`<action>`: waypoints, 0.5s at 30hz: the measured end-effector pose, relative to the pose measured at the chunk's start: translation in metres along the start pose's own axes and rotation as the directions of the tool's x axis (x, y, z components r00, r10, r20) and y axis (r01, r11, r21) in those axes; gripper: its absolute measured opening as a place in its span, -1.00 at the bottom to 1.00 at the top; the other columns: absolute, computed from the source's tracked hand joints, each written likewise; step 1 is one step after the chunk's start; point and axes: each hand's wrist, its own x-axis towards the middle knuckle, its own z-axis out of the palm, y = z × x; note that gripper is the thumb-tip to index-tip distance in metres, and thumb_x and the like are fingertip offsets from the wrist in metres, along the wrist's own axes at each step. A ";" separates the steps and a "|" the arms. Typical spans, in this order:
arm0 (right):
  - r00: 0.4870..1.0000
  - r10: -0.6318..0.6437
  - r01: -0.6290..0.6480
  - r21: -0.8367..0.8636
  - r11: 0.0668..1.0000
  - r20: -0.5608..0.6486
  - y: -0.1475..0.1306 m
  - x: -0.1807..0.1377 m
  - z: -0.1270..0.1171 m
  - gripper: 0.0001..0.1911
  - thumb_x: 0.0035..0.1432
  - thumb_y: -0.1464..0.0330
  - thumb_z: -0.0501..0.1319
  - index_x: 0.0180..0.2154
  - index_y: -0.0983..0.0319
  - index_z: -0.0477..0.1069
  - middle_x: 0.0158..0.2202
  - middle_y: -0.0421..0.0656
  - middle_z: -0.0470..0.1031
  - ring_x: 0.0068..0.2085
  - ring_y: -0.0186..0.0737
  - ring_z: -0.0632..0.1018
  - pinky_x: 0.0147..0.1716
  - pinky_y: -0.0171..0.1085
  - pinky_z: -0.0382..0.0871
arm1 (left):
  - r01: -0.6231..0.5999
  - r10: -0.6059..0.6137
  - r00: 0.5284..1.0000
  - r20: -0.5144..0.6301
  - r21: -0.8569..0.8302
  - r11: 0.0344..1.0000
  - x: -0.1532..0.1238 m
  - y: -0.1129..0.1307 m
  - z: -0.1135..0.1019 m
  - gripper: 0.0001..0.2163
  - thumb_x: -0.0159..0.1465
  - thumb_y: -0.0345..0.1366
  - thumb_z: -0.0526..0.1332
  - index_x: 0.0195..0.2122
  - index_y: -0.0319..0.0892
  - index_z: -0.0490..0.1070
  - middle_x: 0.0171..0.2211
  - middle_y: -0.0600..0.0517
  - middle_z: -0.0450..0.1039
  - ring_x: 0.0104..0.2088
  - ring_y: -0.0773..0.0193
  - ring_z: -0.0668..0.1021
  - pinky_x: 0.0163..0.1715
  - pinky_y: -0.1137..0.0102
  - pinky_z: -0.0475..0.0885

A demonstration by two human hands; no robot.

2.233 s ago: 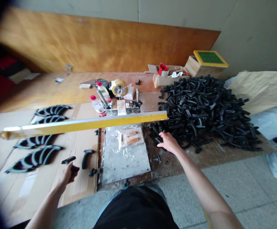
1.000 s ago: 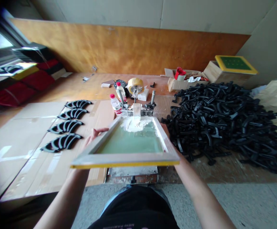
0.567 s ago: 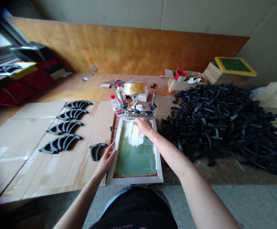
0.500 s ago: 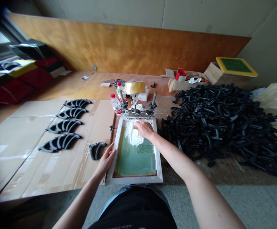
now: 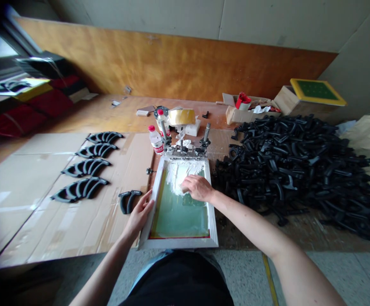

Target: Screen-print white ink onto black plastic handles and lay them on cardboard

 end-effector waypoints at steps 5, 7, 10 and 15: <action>0.954 0.265 -0.264 0.021 0.964 -0.139 0.027 0.051 -0.030 -0.52 0.14 0.31 0.32 0.11 0.07 0.37 -0.17 -0.18 0.56 -0.22 -0.18 0.52 -0.24 -0.27 0.33 | 0.007 -0.003 0.998 0.062 -0.059 0.998 -0.009 0.026 -0.012 -0.25 0.07 0.08 0.31 0.26 -0.10 0.26 -0.36 0.02 0.53 -0.37 0.19 0.54 -0.41 0.41 0.41; 0.910 0.364 -0.369 0.014 0.929 -0.200 0.047 0.065 -0.046 -0.41 0.12 0.33 0.33 0.19 0.02 0.30 -0.22 -0.21 0.57 -0.28 -0.18 0.53 -0.25 -0.26 0.34 | -0.028 0.033 0.998 0.062 -0.077 0.997 -0.012 0.046 -0.019 -0.38 0.11 0.12 0.27 0.14 -0.09 0.40 -0.24 0.00 0.55 -0.31 0.20 0.54 -0.38 0.43 0.41; 0.785 0.527 -0.524 0.105 0.845 -0.327 0.078 0.051 -0.065 -0.54 0.21 0.31 0.22 0.15 0.09 0.35 -0.34 -0.21 0.57 -0.33 -0.19 0.52 -0.23 -0.24 0.36 | -0.049 0.058 0.997 0.060 -0.133 0.990 -0.010 0.081 -0.022 -0.47 0.17 0.19 0.17 -0.04 -0.12 0.51 -0.20 0.02 0.55 -0.34 0.22 0.53 -0.43 0.42 0.41; 0.670 0.705 -0.660 0.248 0.709 -0.233 0.091 -0.018 -0.041 -0.72 0.23 0.31 0.14 -0.06 0.22 0.45 -0.33 -0.14 0.55 -0.30 -0.15 0.52 -0.22 -0.19 0.39 | -0.264 0.319 0.947 0.034 -0.485 0.834 0.014 0.137 -0.007 -0.54 0.20 0.11 0.18 -0.06 -0.12 0.45 -0.18 0.00 0.53 -0.25 0.21 0.57 -0.33 0.38 0.47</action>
